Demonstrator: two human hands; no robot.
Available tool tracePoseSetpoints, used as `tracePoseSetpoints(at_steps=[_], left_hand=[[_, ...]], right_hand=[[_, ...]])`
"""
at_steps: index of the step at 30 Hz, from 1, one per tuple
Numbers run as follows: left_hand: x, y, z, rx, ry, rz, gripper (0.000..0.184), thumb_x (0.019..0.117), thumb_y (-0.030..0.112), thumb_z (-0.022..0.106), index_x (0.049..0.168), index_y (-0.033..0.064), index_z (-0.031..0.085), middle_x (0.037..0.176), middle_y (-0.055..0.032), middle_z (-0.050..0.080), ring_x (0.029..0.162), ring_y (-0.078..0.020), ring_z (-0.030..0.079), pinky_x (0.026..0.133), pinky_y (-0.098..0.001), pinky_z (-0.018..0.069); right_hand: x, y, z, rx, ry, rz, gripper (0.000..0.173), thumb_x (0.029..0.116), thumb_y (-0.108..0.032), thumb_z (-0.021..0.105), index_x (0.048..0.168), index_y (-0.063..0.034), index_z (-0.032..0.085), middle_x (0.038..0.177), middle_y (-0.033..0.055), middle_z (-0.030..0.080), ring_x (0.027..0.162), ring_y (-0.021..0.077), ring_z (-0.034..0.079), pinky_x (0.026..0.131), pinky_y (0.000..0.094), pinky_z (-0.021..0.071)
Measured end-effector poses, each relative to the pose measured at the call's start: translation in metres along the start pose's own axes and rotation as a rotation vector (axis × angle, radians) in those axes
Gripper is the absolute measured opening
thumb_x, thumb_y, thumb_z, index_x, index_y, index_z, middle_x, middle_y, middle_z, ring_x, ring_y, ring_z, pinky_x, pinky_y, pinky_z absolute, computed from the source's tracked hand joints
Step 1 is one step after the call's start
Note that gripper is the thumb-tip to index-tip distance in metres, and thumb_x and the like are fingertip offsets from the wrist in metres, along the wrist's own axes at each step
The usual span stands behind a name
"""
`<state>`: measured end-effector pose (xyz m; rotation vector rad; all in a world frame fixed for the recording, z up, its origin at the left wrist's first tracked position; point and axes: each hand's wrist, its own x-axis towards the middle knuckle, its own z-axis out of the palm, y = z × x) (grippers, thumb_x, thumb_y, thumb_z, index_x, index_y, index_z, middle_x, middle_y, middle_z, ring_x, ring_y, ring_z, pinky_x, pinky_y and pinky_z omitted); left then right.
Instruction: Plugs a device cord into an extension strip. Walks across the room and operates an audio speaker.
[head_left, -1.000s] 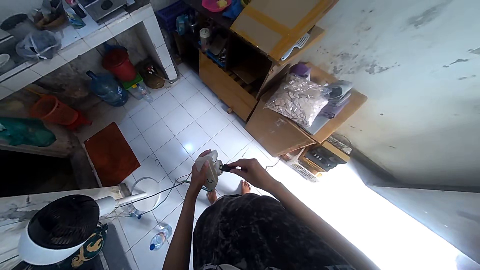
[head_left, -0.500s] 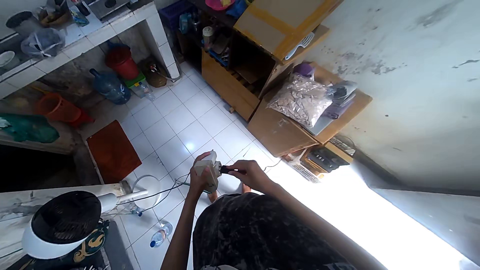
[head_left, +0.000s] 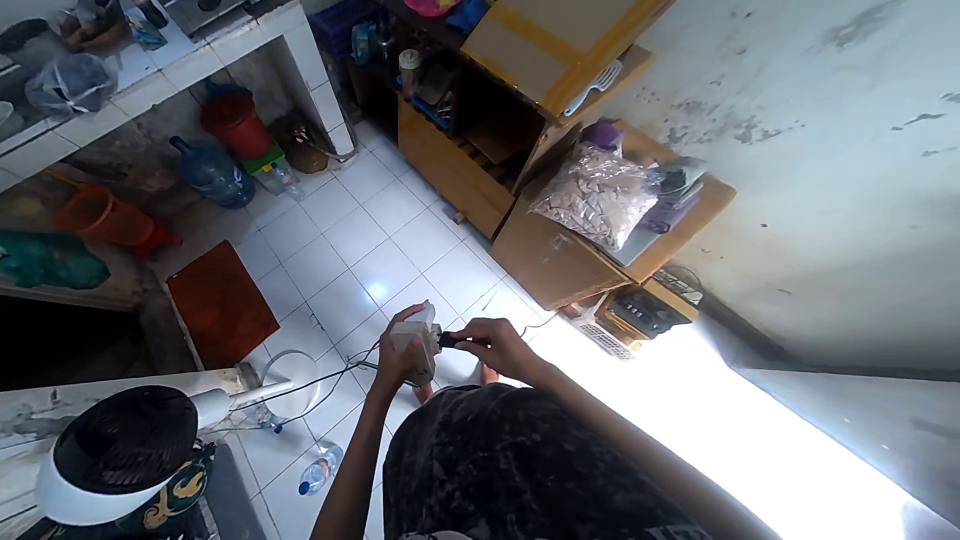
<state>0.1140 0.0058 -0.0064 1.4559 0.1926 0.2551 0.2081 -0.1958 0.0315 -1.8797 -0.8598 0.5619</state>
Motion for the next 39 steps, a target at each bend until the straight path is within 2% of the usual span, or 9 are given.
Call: tracePoseSetpoints(at_steps=[7,13,16,20,27,29,31,35,39], left_hand=[[-0.001,-0.003,0.005,-0.012,0.058,0.0,0.103,0.0819,0.075,0.064,0.13,-0.015,0.051,0.123,-0.0058,0.066,0.098,0.0006,0.066,0.088,-0.0214,0.0562],[0.001,-0.001,0.002,0.036,-0.001,-0.003,0.104,0.0831,0.075,0.062,0.132,-0.0163,0.051,0.126,-0.0077,0.066,0.102,-0.0001,0.065,0.091,-0.023,0.0552],[0.001,0.003,0.008,-0.002,0.019,-0.001,0.104,0.0828,0.076,0.061,0.132,-0.0151,0.049,0.119,-0.0025,0.068,0.095,0.0024,0.066,0.086,-0.0203,0.0562],[0.001,0.001,0.009,-0.012,0.035,0.026,0.104,0.0843,0.075,0.061,0.133,-0.016,0.049,0.123,-0.0043,0.067,0.099,0.0015,0.066,0.089,-0.0214,0.0558],[0.0,0.004,-0.009,0.053,0.098,-0.067,0.102,0.0846,0.073,0.061,0.133,-0.0162,0.045,0.118,0.0006,0.067,0.097,0.0065,0.063,0.089,-0.0171,0.0538],[0.001,0.0,-0.014,0.053,0.139,-0.102,0.1,0.086,0.071,0.057,0.134,-0.0153,0.043,0.116,0.0021,0.067,0.096,0.0071,0.064,0.088,-0.016,0.0539],[0.0,-0.001,-0.022,0.04,0.174,-0.146,0.093,0.09,0.063,0.048,0.139,-0.0154,0.038,0.123,-0.0021,0.064,0.101,0.0055,0.062,0.09,-0.0168,0.0516],[0.003,0.002,-0.042,-0.079,0.288,-0.124,0.075,0.0977,0.053,0.037,0.139,-0.0091,0.039,0.108,0.0053,0.069,0.092,0.0025,0.067,0.08,-0.0176,0.0565],[0.012,0.0,-0.067,-0.222,0.458,-0.101,0.06,0.1073,0.044,0.007,0.126,0.004,0.048,0.096,0.0095,0.069,0.084,0.0004,0.068,0.075,-0.0205,0.058]], right_hand=[[-0.002,-0.003,0.007,0.022,0.062,0.046,0.022,0.0962,-0.006,0.065,0.11,0.0075,0.075,0.088,0.0173,0.069,0.069,0.0122,0.06,0.066,0.0217,0.0509],[0.003,0.006,0.004,0.074,-0.005,0.07,0.023,0.0978,-0.007,0.064,0.112,0.0084,0.073,0.091,0.0176,0.069,0.069,0.0123,0.06,0.066,0.0232,0.0519],[0.004,0.003,0.006,0.09,0.044,0.06,0.022,0.0974,-0.006,0.064,0.111,0.0078,0.074,0.091,0.0161,0.069,0.069,0.0092,0.059,0.065,0.0203,0.0508],[0.004,0.0,0.005,0.081,0.046,0.069,0.022,0.0977,-0.006,0.064,0.111,0.0076,0.074,0.093,0.0172,0.07,0.071,0.0098,0.061,0.067,0.0204,0.0514],[0.015,-0.002,0.009,0.112,-0.071,0.095,0.03,0.0994,-0.011,0.064,0.122,0.0075,0.069,0.107,0.024,0.071,0.081,0.0238,0.066,0.076,0.0347,0.0539],[0.015,0.005,0.008,0.123,-0.117,0.105,0.041,0.0991,-0.014,0.067,0.134,0.0076,0.061,0.105,0.0247,0.071,0.082,0.026,0.066,0.079,0.0376,0.0535],[0.011,0.011,0.002,0.104,-0.171,0.142,0.046,0.0984,-0.013,0.068,0.137,0.0084,0.057,0.095,0.0239,0.07,0.078,0.0265,0.063,0.079,0.0391,0.0516],[-0.005,0.035,-0.013,0.027,-0.162,0.205,0.029,0.0978,-0.008,0.066,0.121,0.0106,0.067,0.086,0.0237,0.067,0.075,0.0277,0.06,0.078,0.0419,0.0497],[-0.023,0.062,-0.04,-0.047,-0.096,0.34,0.026,0.0986,-0.009,0.065,0.117,0.0088,0.07,0.101,0.027,0.071,0.091,0.0365,0.068,0.092,0.0512,0.0507]])
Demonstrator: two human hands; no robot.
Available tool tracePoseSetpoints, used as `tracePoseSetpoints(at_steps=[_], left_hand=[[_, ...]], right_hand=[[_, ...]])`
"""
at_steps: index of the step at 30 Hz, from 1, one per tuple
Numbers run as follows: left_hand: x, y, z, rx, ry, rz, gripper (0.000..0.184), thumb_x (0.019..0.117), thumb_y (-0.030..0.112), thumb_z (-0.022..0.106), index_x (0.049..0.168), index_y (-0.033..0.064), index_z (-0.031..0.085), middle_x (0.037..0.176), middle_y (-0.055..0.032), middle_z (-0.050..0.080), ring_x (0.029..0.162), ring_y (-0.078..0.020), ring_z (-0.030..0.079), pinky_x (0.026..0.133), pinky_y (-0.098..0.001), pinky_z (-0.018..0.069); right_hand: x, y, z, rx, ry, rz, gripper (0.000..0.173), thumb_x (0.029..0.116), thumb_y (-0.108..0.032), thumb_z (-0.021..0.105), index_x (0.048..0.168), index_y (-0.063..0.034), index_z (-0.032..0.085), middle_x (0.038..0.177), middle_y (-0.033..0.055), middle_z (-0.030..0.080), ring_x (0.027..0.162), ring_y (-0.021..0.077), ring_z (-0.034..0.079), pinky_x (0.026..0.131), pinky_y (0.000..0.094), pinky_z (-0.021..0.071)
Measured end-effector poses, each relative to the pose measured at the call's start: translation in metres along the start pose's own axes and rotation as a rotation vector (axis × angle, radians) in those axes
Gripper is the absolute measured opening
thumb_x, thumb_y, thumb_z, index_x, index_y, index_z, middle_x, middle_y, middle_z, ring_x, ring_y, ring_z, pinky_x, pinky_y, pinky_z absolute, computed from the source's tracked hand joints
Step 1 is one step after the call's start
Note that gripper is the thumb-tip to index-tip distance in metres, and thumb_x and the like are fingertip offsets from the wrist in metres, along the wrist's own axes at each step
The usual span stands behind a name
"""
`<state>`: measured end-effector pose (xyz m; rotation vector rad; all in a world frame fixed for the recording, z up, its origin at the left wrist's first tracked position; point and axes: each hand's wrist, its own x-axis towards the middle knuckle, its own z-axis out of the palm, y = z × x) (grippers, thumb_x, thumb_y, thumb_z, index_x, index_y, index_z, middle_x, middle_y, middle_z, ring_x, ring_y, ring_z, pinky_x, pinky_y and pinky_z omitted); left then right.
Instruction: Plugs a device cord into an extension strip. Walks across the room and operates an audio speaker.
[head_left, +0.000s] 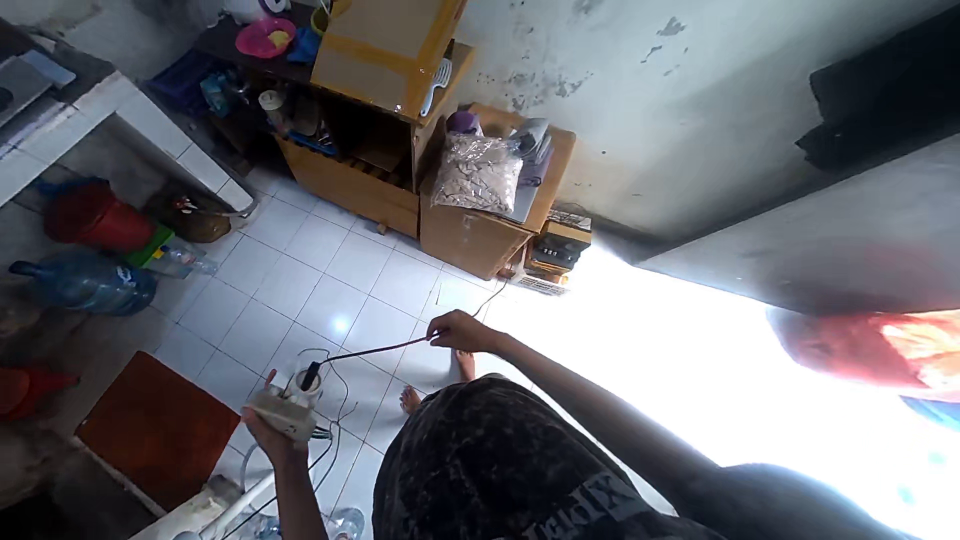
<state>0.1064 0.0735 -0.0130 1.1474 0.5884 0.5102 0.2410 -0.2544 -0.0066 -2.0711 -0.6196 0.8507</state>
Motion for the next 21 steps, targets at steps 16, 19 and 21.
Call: tracePoseSetpoints(at_steps=[16,19,21], left_hand=[[0.024,-0.104,0.024,0.163,-0.113,-0.498,0.058,0.1095,0.047,0.015,0.13,0.0024,0.046,0.099,-0.0094,0.064,0.085,-0.017,0.067,0.071,-0.0401,0.059],[0.025,-0.141,0.03,0.316,-0.196,-0.586,0.049,0.1111,0.036,0.032,0.132,-0.0045,0.049,0.101,-0.0134,0.064,0.084,-0.0168,0.064,0.075,-0.0388,0.0569],[0.023,-0.16,0.034,0.417,-0.23,-0.628,0.047,0.1111,0.034,0.038,0.128,-0.0065,0.054,0.1,-0.0164,0.065,0.083,-0.0194,0.063,0.076,-0.0411,0.0561]], right_hand=[[-0.048,0.016,-0.106,0.113,0.21,0.012,0.021,0.0974,-0.011,0.067,0.102,0.0081,0.072,0.085,0.0078,0.067,0.071,0.0008,0.05,0.07,0.0193,0.0433],[-0.053,0.004,-0.118,0.081,0.161,0.045,0.019,0.097,-0.011,0.068,0.101,0.007,0.072,0.082,0.0057,0.066,0.069,0.0,0.049,0.069,0.019,0.0422],[-0.056,-0.002,-0.122,0.059,0.113,0.077,0.018,0.0971,-0.01,0.068,0.101,0.0073,0.072,0.086,0.0085,0.068,0.073,0.0022,0.052,0.072,0.021,0.0446]])
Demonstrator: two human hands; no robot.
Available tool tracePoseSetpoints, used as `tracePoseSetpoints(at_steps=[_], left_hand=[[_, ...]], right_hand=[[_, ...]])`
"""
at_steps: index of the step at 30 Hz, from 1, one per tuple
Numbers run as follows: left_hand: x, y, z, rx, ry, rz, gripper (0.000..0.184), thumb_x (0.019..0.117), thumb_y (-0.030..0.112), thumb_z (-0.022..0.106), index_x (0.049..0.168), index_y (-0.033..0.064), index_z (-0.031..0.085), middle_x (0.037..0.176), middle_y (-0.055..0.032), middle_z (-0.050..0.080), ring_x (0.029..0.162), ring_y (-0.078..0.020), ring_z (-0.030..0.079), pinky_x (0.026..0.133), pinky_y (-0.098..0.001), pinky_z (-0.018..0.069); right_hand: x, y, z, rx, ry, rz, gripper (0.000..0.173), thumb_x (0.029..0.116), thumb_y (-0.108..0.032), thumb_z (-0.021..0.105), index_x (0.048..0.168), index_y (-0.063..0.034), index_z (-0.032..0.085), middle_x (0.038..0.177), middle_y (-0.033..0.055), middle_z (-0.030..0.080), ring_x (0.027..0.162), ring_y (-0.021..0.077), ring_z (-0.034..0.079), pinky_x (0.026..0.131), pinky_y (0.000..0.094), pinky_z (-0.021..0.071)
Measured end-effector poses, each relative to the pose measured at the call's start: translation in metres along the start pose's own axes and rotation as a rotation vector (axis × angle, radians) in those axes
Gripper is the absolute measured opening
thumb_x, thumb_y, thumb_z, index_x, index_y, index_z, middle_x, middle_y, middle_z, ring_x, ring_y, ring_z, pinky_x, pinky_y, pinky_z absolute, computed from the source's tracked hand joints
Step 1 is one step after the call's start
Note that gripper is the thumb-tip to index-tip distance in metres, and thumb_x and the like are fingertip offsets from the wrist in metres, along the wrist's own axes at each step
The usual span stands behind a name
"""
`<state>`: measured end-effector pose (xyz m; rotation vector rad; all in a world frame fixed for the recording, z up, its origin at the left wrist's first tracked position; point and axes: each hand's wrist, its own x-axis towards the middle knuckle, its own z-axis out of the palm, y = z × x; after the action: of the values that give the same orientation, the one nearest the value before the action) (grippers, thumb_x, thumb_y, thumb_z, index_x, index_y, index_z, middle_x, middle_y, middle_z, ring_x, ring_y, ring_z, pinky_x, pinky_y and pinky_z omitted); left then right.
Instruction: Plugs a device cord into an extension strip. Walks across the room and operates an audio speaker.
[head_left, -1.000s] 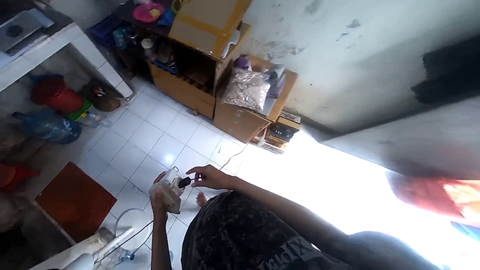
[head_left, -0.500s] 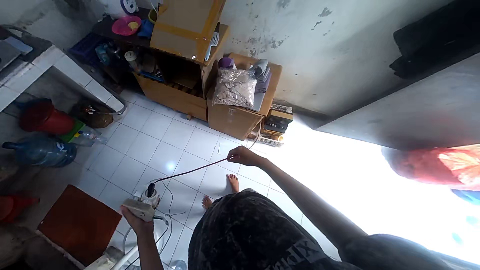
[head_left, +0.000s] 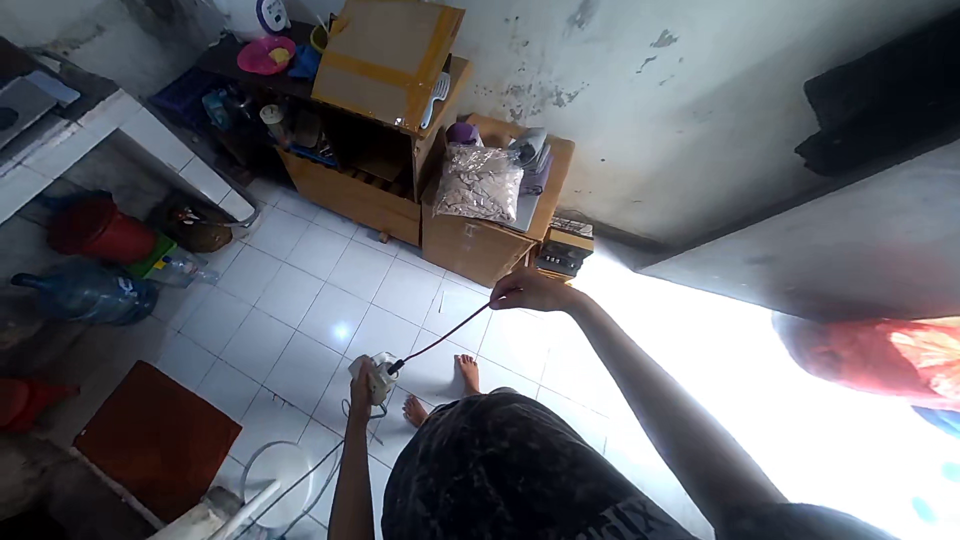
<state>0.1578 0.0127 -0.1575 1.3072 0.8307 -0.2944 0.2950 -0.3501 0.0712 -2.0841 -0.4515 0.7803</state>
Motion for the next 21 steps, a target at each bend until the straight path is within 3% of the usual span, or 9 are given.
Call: tracePoseSetpoints(at_steps=[3,5,8,10,12,15,21], left_hand=[[0.006,-0.013,0.014,0.072,0.001,-0.056,0.048,0.1114,0.033,0.039,0.129,-0.0083,0.056,0.11,-0.0234,0.064,0.092,-0.0254,0.063,0.085,-0.0457,0.053],[0.003,-0.015,0.021,0.059,0.027,-0.138,0.049,0.1115,0.033,0.038,0.137,-0.0067,0.053,0.125,-0.0281,0.06,0.103,-0.0323,0.061,0.089,-0.0488,0.0501],[-0.003,-0.02,0.025,0.135,0.098,-0.219,0.045,0.1101,0.019,0.046,0.148,-0.0052,0.043,0.141,-0.0301,0.055,0.12,-0.0403,0.06,0.096,-0.0531,0.049],[-0.003,-0.032,0.022,0.244,0.135,-0.248,0.045,0.108,0.014,0.051,0.147,-0.007,0.043,0.137,-0.0315,0.057,0.117,-0.0412,0.061,0.095,-0.0528,0.0494],[-0.011,-0.039,0.017,0.264,0.139,-0.297,0.041,0.11,0.015,0.046,0.145,-0.0072,0.045,0.135,-0.0306,0.058,0.115,-0.0395,0.063,0.095,-0.0513,0.0496],[-0.035,-0.054,0.013,0.226,0.166,-0.369,0.041,0.1123,0.018,0.039,0.144,-0.0075,0.045,0.137,-0.0303,0.058,0.116,-0.0388,0.063,0.096,-0.0508,0.0492],[-0.101,-0.119,0.011,0.202,0.267,-0.529,0.041,0.1115,0.016,0.041,0.142,-0.0098,0.048,0.134,-0.0329,0.059,0.115,-0.0429,0.063,0.096,-0.0537,0.0497]], right_hand=[[-0.001,0.003,-0.004,-0.021,-0.041,-0.021,0.017,0.097,-0.009,0.067,0.099,0.0077,0.072,0.086,0.0088,0.069,0.074,0.0016,0.054,0.073,0.0204,0.0456],[0.001,0.006,-0.006,-0.047,-0.069,-0.048,0.017,0.0974,-0.008,0.067,0.098,0.0081,0.072,0.086,0.0102,0.07,0.074,0.0025,0.056,0.074,0.0209,0.0469],[0.009,0.008,-0.005,-0.163,-0.135,-0.024,0.019,0.0993,-0.009,0.065,0.101,0.0074,0.074,0.091,0.0169,0.072,0.081,0.0147,0.063,0.081,0.0322,0.0504],[0.023,0.014,0.001,-0.273,-0.228,0.058,0.023,0.1021,-0.012,0.062,0.107,0.0072,0.074,0.1,0.0238,0.072,0.094,0.0306,0.067,0.093,0.0469,0.0495],[0.041,0.03,0.012,-0.361,-0.313,0.122,0.026,0.1041,-0.014,0.059,0.111,0.0064,0.073,0.108,0.0269,0.071,0.106,0.0396,0.066,0.1,0.0554,0.0456],[0.07,0.071,0.032,-0.434,-0.39,0.212,0.029,0.1057,-0.017,0.056,0.117,0.0049,0.072,0.121,0.0278,0.068,0.12,0.0436,0.061,0.106,0.0593,0.0409],[0.128,0.144,0.084,-0.451,-0.546,0.286,0.034,0.1076,-0.02,0.051,0.127,0.0031,0.067,0.132,0.0273,0.063,0.129,0.0434,0.056,0.109,0.0612,0.04]])
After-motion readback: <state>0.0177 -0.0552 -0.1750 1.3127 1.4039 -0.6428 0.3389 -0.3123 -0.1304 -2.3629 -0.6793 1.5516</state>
